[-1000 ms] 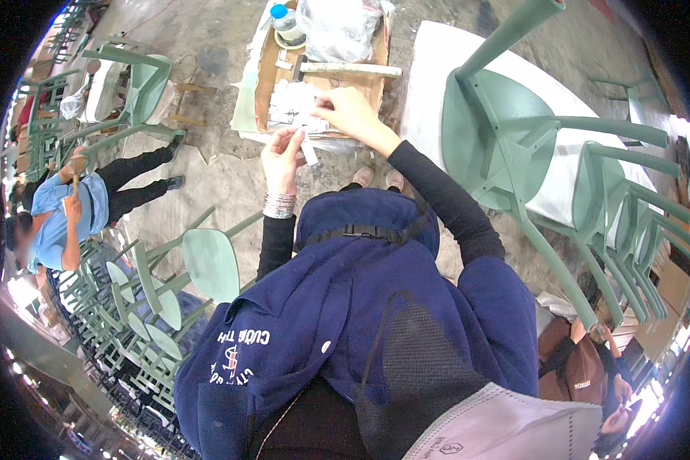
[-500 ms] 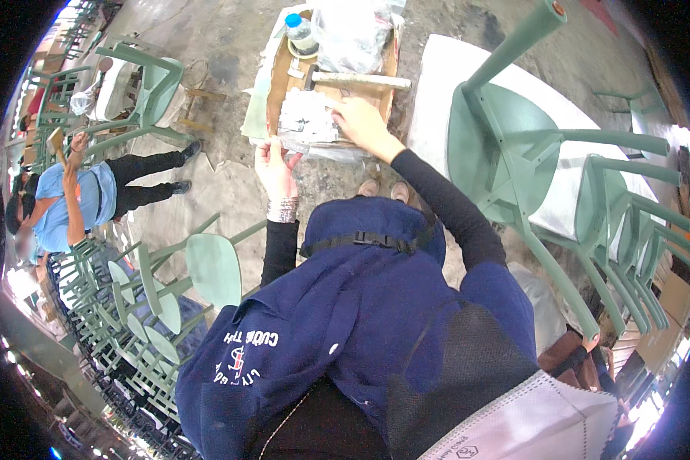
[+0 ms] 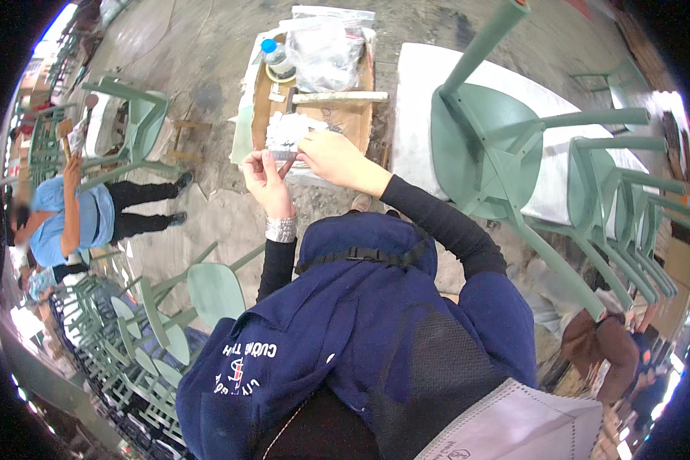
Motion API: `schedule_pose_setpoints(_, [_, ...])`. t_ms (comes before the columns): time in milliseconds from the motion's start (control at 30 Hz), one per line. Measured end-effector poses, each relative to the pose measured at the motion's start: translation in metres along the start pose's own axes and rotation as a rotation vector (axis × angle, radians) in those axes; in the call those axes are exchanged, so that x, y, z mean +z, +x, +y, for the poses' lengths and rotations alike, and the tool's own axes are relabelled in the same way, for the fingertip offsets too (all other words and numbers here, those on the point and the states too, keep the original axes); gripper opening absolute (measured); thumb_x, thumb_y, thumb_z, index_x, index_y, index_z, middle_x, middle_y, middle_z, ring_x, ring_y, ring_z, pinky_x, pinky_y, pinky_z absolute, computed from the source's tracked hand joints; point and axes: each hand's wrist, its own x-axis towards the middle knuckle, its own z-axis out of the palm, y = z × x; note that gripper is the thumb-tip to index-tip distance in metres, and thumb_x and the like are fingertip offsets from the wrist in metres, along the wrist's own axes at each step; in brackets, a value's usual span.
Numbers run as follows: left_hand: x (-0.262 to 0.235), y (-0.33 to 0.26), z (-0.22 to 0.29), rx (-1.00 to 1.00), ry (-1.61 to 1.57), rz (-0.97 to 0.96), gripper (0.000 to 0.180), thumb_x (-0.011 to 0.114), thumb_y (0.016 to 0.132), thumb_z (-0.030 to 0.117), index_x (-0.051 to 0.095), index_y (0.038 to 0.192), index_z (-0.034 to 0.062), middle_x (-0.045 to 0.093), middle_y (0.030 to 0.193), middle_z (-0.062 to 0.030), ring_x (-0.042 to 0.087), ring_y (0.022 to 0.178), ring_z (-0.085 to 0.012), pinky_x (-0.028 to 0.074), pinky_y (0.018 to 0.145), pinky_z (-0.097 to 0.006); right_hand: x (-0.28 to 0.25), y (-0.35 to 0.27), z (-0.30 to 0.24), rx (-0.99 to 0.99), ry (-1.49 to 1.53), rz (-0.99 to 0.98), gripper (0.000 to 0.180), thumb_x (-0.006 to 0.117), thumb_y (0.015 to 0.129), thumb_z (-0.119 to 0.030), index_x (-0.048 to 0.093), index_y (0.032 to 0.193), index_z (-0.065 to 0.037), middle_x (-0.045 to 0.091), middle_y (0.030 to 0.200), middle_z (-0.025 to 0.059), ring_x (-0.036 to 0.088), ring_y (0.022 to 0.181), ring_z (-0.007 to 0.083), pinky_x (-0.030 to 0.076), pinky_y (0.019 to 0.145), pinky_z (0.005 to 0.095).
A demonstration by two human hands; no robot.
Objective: The person applies small white labels to the underside of green plastic chairs using a hammer to press them into place. The person repeatedly picks up labels from a tray, positions them on the chair base, and taps them with a hammer.
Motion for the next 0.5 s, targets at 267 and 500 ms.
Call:
schedule_pose_setpoints(267, [-0.032, 0.016, -0.033, -0.096, 0.149, 0.081, 0.013, 0.055, 0.093, 0.016, 0.051, 0.099, 0.0048, 0.059, 0.098, -0.0072, 0.060, 0.088, -0.0157, 0.058, 0.066, -0.034, 0.007, 0.010, 0.019, 0.282, 0.042, -0.105, 0.033, 0.068, 0.074, -0.037, 0.060, 0.081, -0.006, 0.061, 0.074, 0.0128, 0.061, 0.073, 0.0287, 0.046, 0.063, 0.0407])
schedule_pose_setpoints(500, [-0.061, 0.039, -0.048, -0.294, 0.029, -0.033, 0.019, 0.055, 0.093, 0.016, 0.048, 0.105, 0.0043, 0.059, 0.101, -0.0093, 0.061, 0.092, -0.0195, 0.055, 0.073, -0.038, 0.028, 0.038, 0.046, 0.244, -0.086, 0.122, 0.028, 0.065, 0.077, -0.028, 0.057, 0.090, -0.004, 0.059, 0.085, 0.0121, 0.059, 0.082, 0.0267, 0.047, 0.070, 0.0389])
